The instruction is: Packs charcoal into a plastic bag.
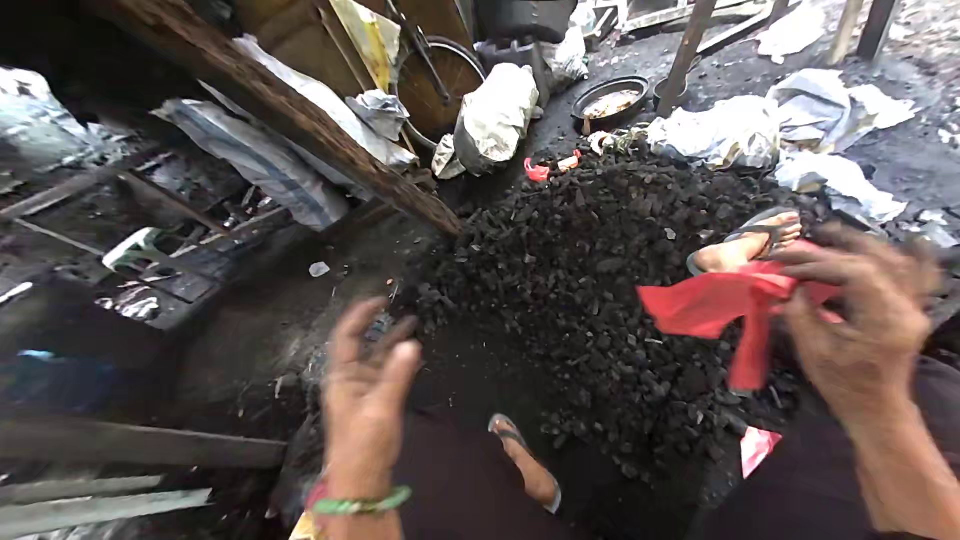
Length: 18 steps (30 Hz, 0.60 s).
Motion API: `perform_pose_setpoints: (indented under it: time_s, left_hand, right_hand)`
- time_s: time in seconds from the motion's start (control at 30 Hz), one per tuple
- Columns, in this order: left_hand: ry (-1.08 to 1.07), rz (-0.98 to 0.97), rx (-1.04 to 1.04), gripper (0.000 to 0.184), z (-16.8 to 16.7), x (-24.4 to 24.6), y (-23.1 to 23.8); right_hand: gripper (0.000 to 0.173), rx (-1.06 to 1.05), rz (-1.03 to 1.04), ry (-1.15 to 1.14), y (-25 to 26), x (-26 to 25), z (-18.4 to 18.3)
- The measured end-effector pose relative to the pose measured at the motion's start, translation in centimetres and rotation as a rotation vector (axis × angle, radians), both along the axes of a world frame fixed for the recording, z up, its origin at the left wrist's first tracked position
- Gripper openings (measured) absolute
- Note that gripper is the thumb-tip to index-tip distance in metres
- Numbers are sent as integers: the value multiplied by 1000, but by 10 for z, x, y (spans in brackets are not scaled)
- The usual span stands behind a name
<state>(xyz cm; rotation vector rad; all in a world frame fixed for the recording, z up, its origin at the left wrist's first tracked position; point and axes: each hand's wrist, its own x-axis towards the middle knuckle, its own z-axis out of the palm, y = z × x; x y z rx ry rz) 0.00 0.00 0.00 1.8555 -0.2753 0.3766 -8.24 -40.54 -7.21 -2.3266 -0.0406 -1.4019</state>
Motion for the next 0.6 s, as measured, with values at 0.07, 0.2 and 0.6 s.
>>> perform_pose_setpoints:
  time_s: [0.07, 0.2, 0.6]
  left_hand:
    - [148, -149, 32, 75, -23, 6, -36]
    - [408, -378, 20, 95, -74, 9, -94]
    - [561, -535, 166, 116, -130, 30, -146]
  right_hand:
    - [21, 112, 91, 36, 28, 19, -5]
    - [19, 447, 260, 179, 60, 42, -27]
    - [24, 1236, 364, 578, 63, 45, -67]
